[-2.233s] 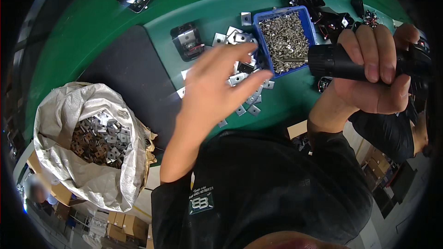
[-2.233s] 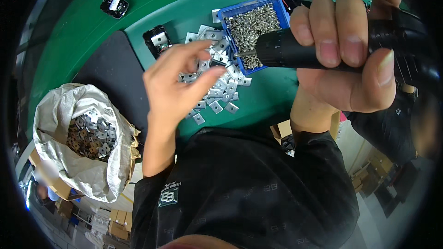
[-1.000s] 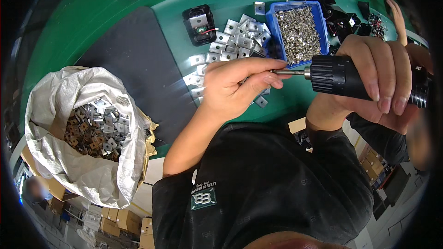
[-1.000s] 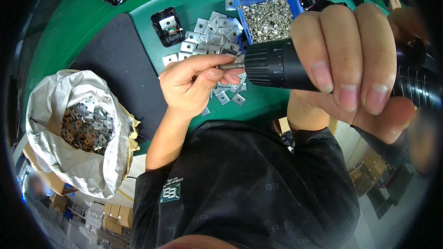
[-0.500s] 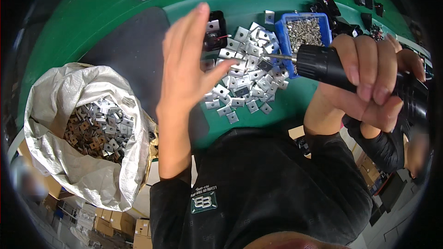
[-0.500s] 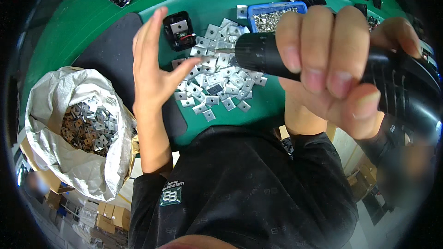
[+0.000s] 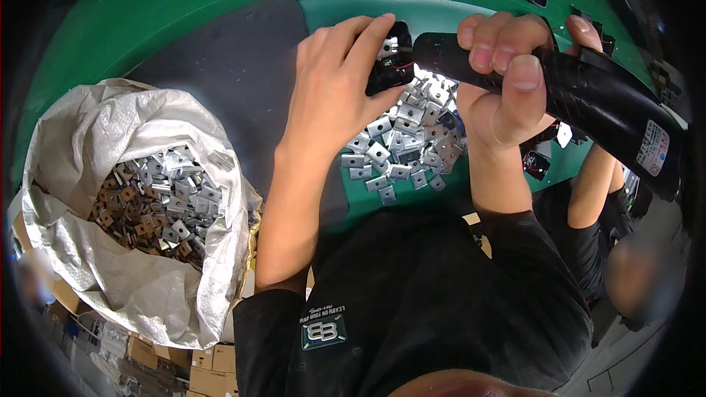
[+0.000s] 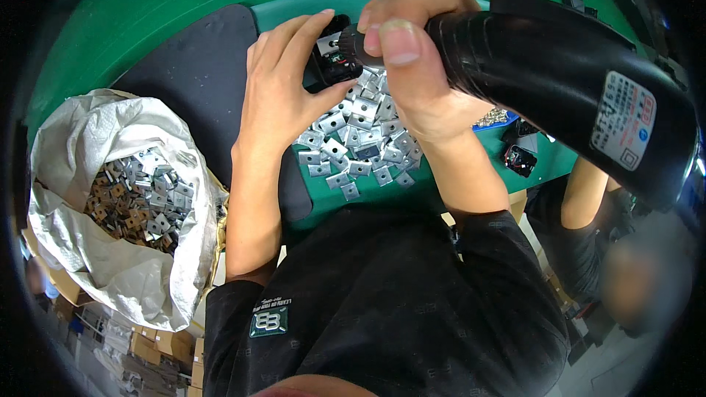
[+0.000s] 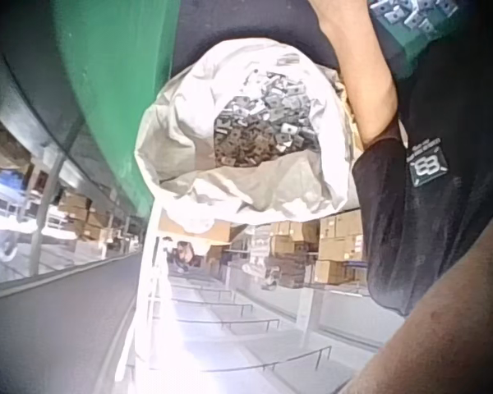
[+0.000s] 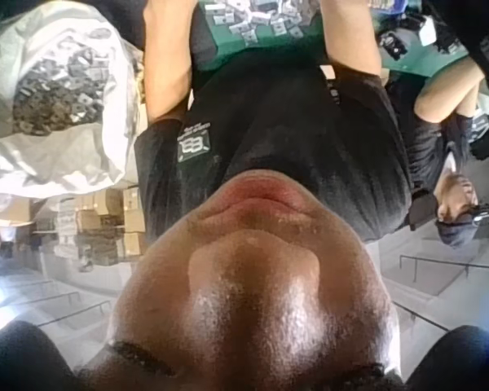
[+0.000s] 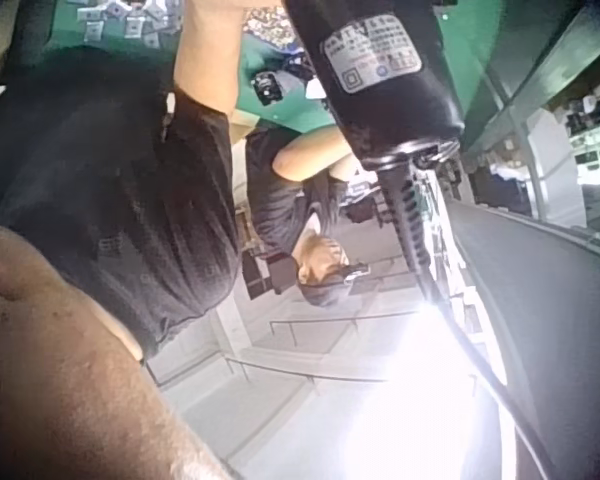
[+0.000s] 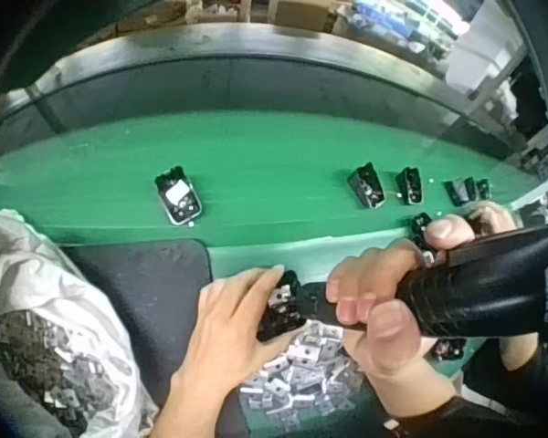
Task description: Manually assemble electronic components by inserting small pins or fasteners and securing them with a power screwdriver.
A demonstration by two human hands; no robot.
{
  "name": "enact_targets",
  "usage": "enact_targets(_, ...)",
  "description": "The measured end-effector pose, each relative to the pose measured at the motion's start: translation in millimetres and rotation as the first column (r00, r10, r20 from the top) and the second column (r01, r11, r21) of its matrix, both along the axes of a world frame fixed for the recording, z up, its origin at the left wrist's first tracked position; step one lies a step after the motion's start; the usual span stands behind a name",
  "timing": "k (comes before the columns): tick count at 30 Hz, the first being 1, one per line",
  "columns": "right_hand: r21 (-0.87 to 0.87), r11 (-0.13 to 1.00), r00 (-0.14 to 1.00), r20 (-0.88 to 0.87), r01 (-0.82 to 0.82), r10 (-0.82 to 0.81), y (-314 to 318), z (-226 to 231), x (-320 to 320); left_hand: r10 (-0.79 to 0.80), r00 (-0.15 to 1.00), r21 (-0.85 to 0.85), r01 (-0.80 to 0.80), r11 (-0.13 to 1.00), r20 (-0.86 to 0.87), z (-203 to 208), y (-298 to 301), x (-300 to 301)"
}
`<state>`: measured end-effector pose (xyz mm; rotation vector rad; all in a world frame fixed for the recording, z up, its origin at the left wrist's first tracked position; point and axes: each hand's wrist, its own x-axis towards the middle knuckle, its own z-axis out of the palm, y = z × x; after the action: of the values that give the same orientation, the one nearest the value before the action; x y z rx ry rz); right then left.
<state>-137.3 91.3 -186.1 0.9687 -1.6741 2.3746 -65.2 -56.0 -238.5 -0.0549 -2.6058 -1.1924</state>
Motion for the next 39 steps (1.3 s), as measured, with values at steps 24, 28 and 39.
enact_targets(24, 0.251, 0.955, 0.977, -0.186, 0.155, -0.109, -6.3, -4.1, 3.7, -0.005, 0.996, 0.038, 0.009, 0.999, -0.09, -0.7, 3.5, 1.3)
enact_targets(28, -0.122, 0.99, 0.994, -0.081, 0.07, -0.08, 31.6, 45.0, 6.3, -0.012, 0.995, -0.029, 0.009, 1.0, -0.101, 1.0, 5.1, 0.1)
enact_targets(39, -0.009, 0.967, 0.956, 0.153, 0.256, -0.252, 131.4, 35.3, -10.2, 0.148, 0.989, -0.254, -0.147, 0.956, -0.017, 11.3, -2.1, -57.9)
